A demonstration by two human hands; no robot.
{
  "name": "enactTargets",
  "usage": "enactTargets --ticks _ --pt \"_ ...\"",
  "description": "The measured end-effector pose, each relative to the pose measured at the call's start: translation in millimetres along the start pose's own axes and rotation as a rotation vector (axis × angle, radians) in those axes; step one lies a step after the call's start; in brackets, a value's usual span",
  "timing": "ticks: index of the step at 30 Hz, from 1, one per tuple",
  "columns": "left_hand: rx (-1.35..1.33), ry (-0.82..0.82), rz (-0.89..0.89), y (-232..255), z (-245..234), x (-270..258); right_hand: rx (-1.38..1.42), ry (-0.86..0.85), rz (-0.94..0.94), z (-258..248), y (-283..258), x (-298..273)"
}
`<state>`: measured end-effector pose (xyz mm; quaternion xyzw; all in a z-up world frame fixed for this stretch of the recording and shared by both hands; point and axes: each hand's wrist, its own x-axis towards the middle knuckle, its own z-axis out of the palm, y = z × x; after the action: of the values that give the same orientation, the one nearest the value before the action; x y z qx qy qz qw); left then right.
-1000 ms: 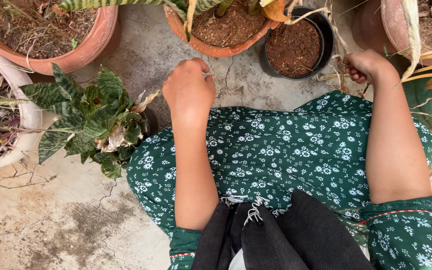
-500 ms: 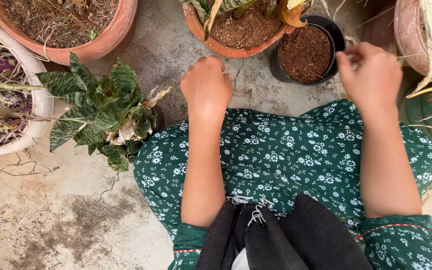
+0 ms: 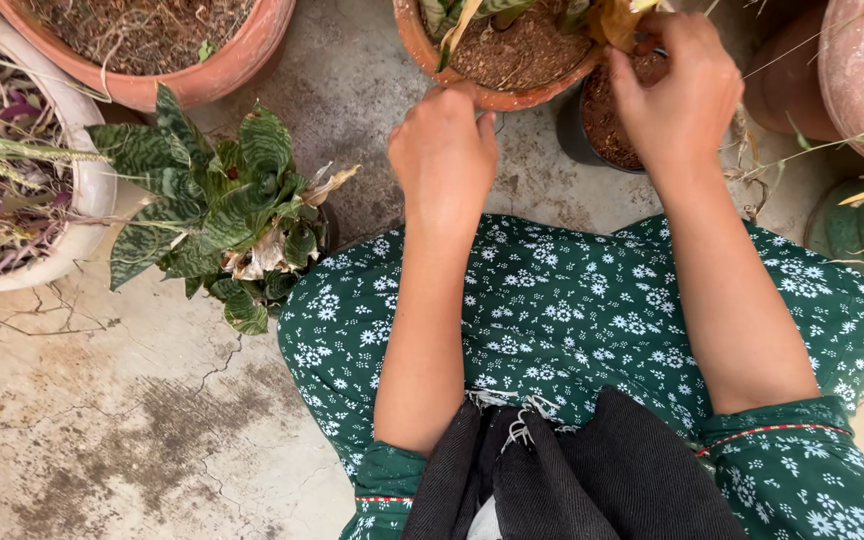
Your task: The person pours water from a blue cup into a small black pot, touches the soil with their fingers, and then pulls dried leaves off a snake plant by hand.
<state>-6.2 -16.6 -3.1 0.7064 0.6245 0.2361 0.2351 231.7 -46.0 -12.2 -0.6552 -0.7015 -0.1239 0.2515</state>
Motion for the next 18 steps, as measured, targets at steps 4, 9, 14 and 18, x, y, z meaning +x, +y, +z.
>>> enactTargets --ticks 4,9,14,18 --pt "0.049 -0.012 0.009 3 1 0 0.003 -0.03 -0.004 -9 -7 -6" --pt "0.07 -0.008 0.015 4 3 0 -0.049 -0.009 -0.021 -19 -22 -7" --pt "0.07 -0.011 0.014 4 4 -1 -0.085 0.017 -0.048 -37 -41 -2" --pt "0.055 -0.016 0.017 5 2 -2 -0.083 -0.061 0.002 -62 -47 -5"
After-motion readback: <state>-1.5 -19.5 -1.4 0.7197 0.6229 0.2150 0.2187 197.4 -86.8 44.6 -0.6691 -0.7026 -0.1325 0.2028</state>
